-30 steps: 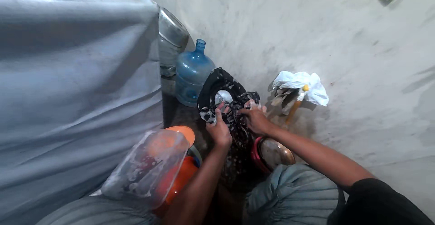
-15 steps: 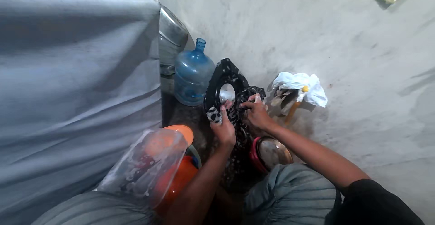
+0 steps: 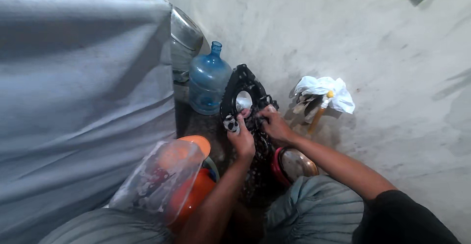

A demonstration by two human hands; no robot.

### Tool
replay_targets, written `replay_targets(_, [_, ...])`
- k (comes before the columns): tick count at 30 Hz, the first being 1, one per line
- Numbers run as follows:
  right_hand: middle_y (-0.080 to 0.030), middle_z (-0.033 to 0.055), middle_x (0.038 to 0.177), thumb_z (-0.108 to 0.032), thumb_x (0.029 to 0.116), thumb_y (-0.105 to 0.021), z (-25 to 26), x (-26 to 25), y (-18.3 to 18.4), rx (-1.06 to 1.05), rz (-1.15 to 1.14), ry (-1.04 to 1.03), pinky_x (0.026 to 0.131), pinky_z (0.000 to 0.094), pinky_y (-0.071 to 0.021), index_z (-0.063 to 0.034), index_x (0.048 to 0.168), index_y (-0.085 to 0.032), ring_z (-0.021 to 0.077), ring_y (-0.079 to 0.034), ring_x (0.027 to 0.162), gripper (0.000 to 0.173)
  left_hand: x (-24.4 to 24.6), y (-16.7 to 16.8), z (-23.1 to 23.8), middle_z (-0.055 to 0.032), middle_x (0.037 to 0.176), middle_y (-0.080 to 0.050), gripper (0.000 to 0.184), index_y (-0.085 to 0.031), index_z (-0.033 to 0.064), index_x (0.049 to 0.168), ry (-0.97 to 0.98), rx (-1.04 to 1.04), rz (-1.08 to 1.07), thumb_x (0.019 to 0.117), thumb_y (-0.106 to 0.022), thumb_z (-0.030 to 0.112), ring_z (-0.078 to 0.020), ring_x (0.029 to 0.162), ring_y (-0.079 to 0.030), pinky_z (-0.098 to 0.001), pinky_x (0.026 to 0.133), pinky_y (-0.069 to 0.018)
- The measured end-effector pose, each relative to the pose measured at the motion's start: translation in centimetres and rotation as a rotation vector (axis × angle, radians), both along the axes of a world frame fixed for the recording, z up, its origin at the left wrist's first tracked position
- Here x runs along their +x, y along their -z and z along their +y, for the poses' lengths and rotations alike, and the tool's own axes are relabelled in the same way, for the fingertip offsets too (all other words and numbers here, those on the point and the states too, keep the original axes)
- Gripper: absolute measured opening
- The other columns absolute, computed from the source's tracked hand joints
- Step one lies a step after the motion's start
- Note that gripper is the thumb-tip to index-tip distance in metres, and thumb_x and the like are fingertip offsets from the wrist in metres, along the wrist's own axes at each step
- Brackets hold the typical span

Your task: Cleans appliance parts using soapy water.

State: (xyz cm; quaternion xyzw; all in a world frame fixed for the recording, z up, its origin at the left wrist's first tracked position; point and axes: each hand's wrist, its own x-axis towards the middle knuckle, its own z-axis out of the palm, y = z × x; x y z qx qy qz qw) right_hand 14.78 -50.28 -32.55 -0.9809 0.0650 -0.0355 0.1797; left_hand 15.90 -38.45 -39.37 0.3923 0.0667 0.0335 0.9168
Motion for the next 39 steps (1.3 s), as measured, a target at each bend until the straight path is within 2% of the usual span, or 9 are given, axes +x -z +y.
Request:
replay_targets(4, [-0.048,0.0243,0.143,-0.009,0.0957,-0.06,-2.0,0.1,0.3,-0.256,-0.063,0.093,0.087,0.0636,-0.0534,-0.0261,0.15,-0.054,0.0447,-0.06,0.112,0.058,-0.4,-0.9,0.3,-0.0072,0.116,-0.074,0.038,-0.063,0.0089,0.127,0.019,0.004,0.024,0.1063,-0.055,0.039,-0.0194,0.108,-0.07,-0.0424,0.094,-0.0565])
replay_targets(9, [-0.032,0.0343,0.154,-0.011,0.089,-0.069,-1.0,0.0,-0.5,-0.416,0.141,0.219,0.084,0.0675,-0.0525,-0.0302,0.155,-0.043,0.0545,-0.058,0.112,0.073,-1.9,-0.9,-0.5,-0.007,0.11,-0.074,0.032,-0.064,0.0064,0.124,0.01,0.049,-0.019,0.1054,-0.058,0.032,-0.0172,0.104,-0.07,-0.0392,0.092,-0.0573])
replay_targets(14, [-0.043,0.0274,0.152,-0.009,0.0946,-0.064,-0.8,-1.3,-0.2,-0.318,0.211,-0.006,0.102,0.0587,-0.0513,-0.0146,0.15,-0.053,0.0434,-0.058,0.125,0.057,-1.4,0.0,0.1,-0.0062,0.107,-0.076,0.035,-0.068,0.0082,0.119,0.05,0.104,0.024,0.1069,-0.054,0.038,-0.0179,0.099,-0.072,-0.0398,0.086,-0.0581])
replay_targets(19, [-0.069,0.0158,0.124,-0.008,0.0963,-0.059,0.0,-2.1,-2.2,-0.088,0.222,-0.169,0.1,0.0544,-0.0524,-0.0088,0.126,-0.072,0.0304,-0.066,0.114,0.032,-0.5,-0.3,1.2,-0.0057,0.108,-0.076,0.037,-0.067,0.0089,0.12,0.065,0.149,0.042,0.1082,-0.05,0.04,-0.0168,0.097,-0.072,-0.0394,0.083,-0.0584])
replay_targets(22, [-0.073,0.0148,0.105,-0.007,0.0981,-0.054,-0.4,-1.8,-4.1,-0.083,-0.057,-0.014,0.087,0.0557,-0.0563,-0.006,0.108,-0.077,0.0304,-0.071,0.097,0.025,-0.5,-0.5,1.2,-0.0078,0.108,-0.076,0.036,-0.063,0.0072,0.125,0.06,0.161,0.057,0.1067,-0.055,0.038,-0.0191,0.097,-0.072,-0.0417,0.085,-0.0585])
replay_targets(25, [-0.068,0.0215,0.112,-0.008,0.0955,-0.051,-0.7,-0.8,-5.3,-0.149,-0.386,0.108,0.094,0.0552,-0.0525,0.0015,0.103,-0.071,0.035,-0.066,0.108,0.024,-0.9,-0.2,1.0,-0.0058,0.096,-0.076,0.036,-0.065,0.0078,0.12,0.059,0.198,0.084,0.1045,-0.059,0.04,-0.016,0.082,-0.072,-0.0373,0.074,-0.0584])
replay_targets(30, [-0.044,0.0278,0.152,-0.014,0.1009,-0.054,-0.6,0.2,-4.8,-0.164,-0.26,0.022,0.114,0.0526,-0.0426,0.0029,0.128,-0.063,0.0399,-0.046,0.141,0.033,-2.1,-0.1,0.4,-0.0069,0.089,-0.076,0.03,-0.069,0.0059,0.105,0.113,0.155,0.006,0.1053,-0.059,0.034,-0.0169,0.078,-0.072,-0.0356,0.071,-0.0588])
replay_targets(35, [-0.067,0.0215,0.125,-0.01,0.1026,-0.053,-1.1,0.0,-4.2,-0.437,-0.186,-0.013,0.1,0.0566,-0.0524,-0.0059,0.126,-0.069,0.039,-0.066,0.116,0.028,-2.1,-0.5,0.9,-0.0056,0.088,-0.076,0.033,-0.071,0.0079,0.102,0.129,0.187,-0.022,0.1059,-0.057,0.037,-0.0163,0.075,-0.071,-0.0343,0.069,-0.0584])
replay_targets(39, [-0.072,0.0172,0.118,-0.015,0.1031,-0.049,-0.1,-0.2,-4.1,-0.504,0.063,0.081,0.104,0.0589,-0.0448,-0.0113,0.131,-0.067,0.037,-0.066,0.115,0.034,-1.9,-0.2,0.9,-0.0059,0.089,-0.075,0.029,-0.07,0.0059,0.103,0.079,0.187,-0.047,0.1063,-0.057,0.032,-0.0168,0.079,-0.072,-0.0357,0.074,-0.0603])
